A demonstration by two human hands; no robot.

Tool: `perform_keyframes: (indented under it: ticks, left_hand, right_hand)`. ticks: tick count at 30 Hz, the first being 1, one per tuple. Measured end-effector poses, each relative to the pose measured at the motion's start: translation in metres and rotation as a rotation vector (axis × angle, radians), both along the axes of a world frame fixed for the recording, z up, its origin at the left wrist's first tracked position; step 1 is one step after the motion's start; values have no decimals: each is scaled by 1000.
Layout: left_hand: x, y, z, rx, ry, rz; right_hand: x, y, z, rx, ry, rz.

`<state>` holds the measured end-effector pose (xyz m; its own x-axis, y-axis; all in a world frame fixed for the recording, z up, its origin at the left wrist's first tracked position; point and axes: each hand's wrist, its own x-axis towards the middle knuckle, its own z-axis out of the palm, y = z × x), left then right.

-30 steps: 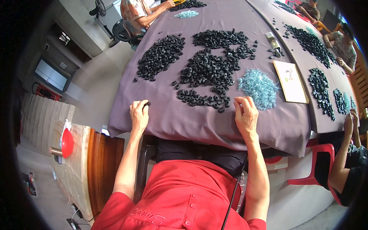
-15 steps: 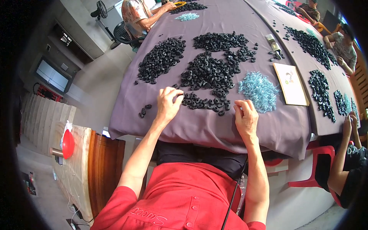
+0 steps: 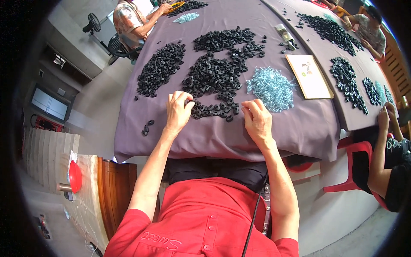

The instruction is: The person picks up black plastic components and small blue beads by hand, fits a bead into each component, and places the assembled pieces back onto the table.

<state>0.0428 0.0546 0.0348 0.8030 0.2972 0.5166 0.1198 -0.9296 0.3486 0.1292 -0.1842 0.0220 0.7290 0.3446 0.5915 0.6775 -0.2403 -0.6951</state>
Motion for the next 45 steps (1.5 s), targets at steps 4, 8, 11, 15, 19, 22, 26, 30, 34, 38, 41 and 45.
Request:
perform_keyframes:
  ticks: [4, 8, 11, 15, 19, 22, 26, 30, 34, 38, 41, 45]
  left_hand:
    - [-15, -45, 11, -551, -163, -186]
    - [-20, -71, -17, -904, -95, -419]
    - [-21, -68, -21, -1055, -90, -345]
    - [-25, -72, -17, -1219, -109, -355]
    - [-29, -72, -21, -1134, -28, -314]
    - [-27, -79, -22, -984, -123, -353]
    - [-28, -83, -18, -888, -140, -354]
    - [-29, -79, -28, -1047, -140, -377]
    - [-31, -80, -29, -1097, -171, -410]
    - [-34, -77, -30, -1174, -155, -417]
    - [-33, -76, -33, -1218, -148, -441]
    - [-35, -75, -29, -1296, -150, -464]
  right_hand:
    - [0, 0, 0, 12, -30, 9]
    - [-5, 2, 0, 16, 4, 26]
    - [-17, 9, 7, 43, 93, 88]
    - [-28, 16, 12, 37, 141, 171]
    - [-37, 21, 15, 29, 111, 223]
    - [-39, 22, 15, 2, 51, 233]
    - [-36, 20, 11, -132, -86, 251]
    - [-37, 21, 12, -136, -69, 276]
    - [-41, 24, 13, -71, -10, 315]
    - [-48, 27, 16, -40, 127, 269]
    - [-48, 28, 7, 48, 204, 288]
    - [-48, 30, 7, 10, 103, 321]
